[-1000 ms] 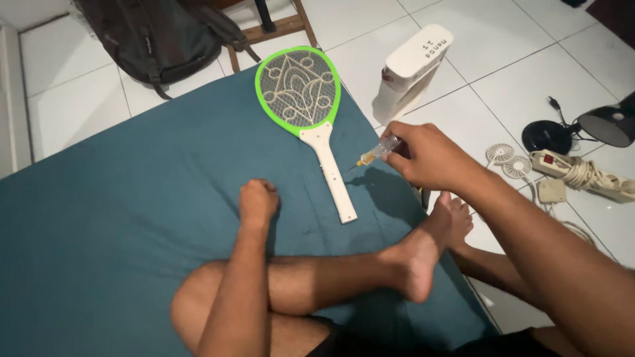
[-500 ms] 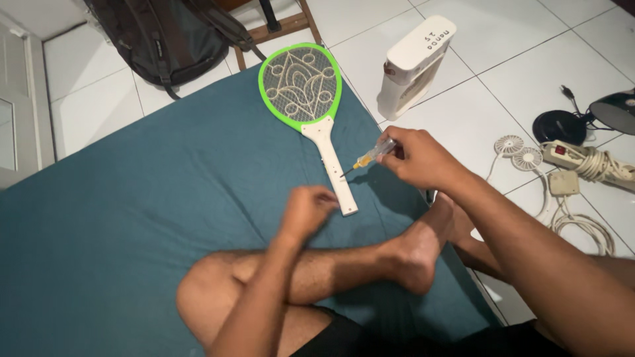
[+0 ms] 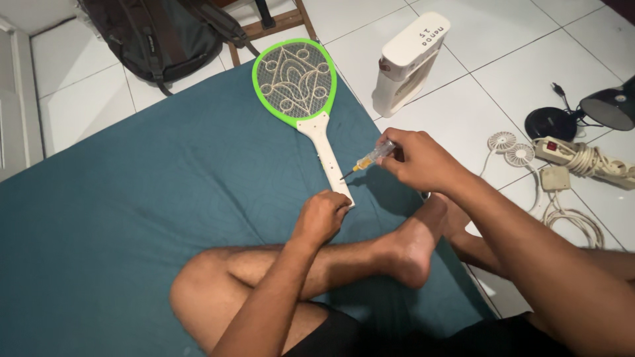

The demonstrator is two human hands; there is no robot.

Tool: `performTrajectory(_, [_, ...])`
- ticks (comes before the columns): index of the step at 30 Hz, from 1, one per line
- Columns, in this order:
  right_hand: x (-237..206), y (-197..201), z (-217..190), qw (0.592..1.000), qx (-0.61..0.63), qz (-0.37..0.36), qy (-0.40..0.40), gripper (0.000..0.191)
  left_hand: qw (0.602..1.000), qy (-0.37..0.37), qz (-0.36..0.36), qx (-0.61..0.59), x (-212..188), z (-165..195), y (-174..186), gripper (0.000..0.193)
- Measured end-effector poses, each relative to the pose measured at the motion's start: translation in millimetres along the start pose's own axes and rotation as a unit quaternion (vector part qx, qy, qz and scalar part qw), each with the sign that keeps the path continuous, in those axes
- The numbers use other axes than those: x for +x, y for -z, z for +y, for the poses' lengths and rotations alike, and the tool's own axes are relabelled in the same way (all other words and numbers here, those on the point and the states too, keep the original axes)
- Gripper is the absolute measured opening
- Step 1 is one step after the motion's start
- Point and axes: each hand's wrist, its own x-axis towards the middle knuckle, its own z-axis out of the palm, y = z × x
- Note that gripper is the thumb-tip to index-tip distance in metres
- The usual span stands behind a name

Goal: The person repairs an electric fly swatter racket on their lap. They work on the opened handle, manipulate the internal circuit board and wiring, apply liquid from a small syringe-like bottle to the components, reattach the handle cover, and finally handle a power strip with its cable.

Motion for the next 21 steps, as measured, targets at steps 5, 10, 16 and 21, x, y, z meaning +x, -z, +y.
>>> performTrajectory(5, [-9, 9, -10, 0.999, -0.045, -0.02, 0.019, 0.025, 0.998, 0.048, 0.003, -0.042, -5, 1, 3, 0.023])
performTrajectory(10, [-17, -4, -22, 0.994, -0.071, -0.033, 0.08, 0.021, 0.995, 0.078, -0.003, -0.065, -4, 3, -2, 0.025])
performTrajectory(16, [-16, -23, -28, 0.99, -0.112, -0.051, 0.069, 0.022, 0.995, 0.084, 0.005, -0.061, -4, 2, -5, 0.024])
performTrajectory(21, [-14, -32, -27, 0.979, -0.172, -0.05, 0.098, 0.022, 0.996, 0.076, 0.004, -0.055, -4, 4, -3, 0.022])
